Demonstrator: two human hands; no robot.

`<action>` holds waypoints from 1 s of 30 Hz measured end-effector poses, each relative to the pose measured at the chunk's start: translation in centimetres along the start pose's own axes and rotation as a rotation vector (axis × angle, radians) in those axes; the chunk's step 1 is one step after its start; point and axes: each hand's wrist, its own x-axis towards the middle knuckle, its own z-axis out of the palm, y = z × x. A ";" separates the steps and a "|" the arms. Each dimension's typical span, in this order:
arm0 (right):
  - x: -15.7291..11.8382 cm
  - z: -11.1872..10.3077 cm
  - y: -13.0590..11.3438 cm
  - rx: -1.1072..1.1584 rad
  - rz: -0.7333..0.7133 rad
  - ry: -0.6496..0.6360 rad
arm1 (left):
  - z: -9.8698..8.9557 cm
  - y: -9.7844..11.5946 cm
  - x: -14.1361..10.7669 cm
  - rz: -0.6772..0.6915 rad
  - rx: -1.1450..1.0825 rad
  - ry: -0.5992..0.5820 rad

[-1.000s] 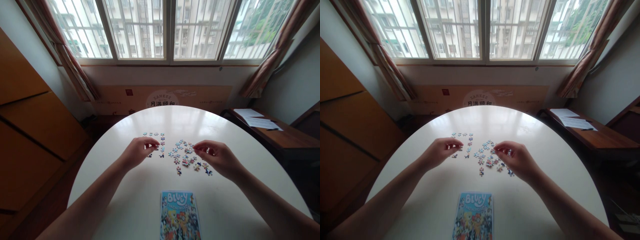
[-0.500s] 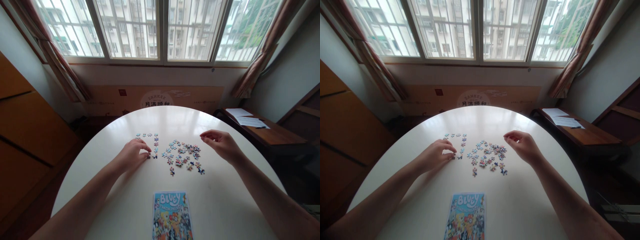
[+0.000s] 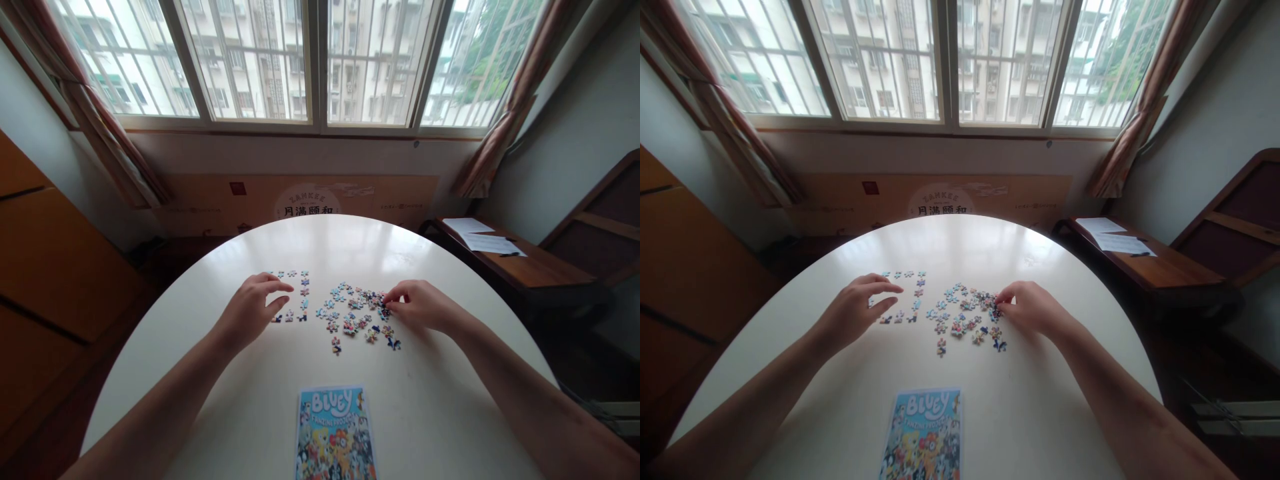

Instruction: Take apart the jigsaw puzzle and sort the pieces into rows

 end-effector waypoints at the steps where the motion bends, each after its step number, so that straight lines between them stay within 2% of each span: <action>1: 0.0 0.0 0.1 -0.011 0.003 -0.003 | 0.0 0.1 0.0 0.002 -0.001 0.008; 6: 0.0 -0.2 0.0 -0.117 0.035 0.047 | -0.3 0.1 -0.1 0.007 -0.012 0.047; 14: -0.4 0.6 -2.0 -0.311 0.094 0.117 | -0.4 0.0 0.0 0.021 -0.037 0.098; 22: -0.6 0.6 -2.9 -0.387 0.179 0.083 | -0.5 0.1 -0.1 0.040 -0.051 0.140; 30: -0.5 0.7 -3.0 -0.377 0.188 0.072 | -0.7 0.0 -0.1 0.027 -0.060 0.167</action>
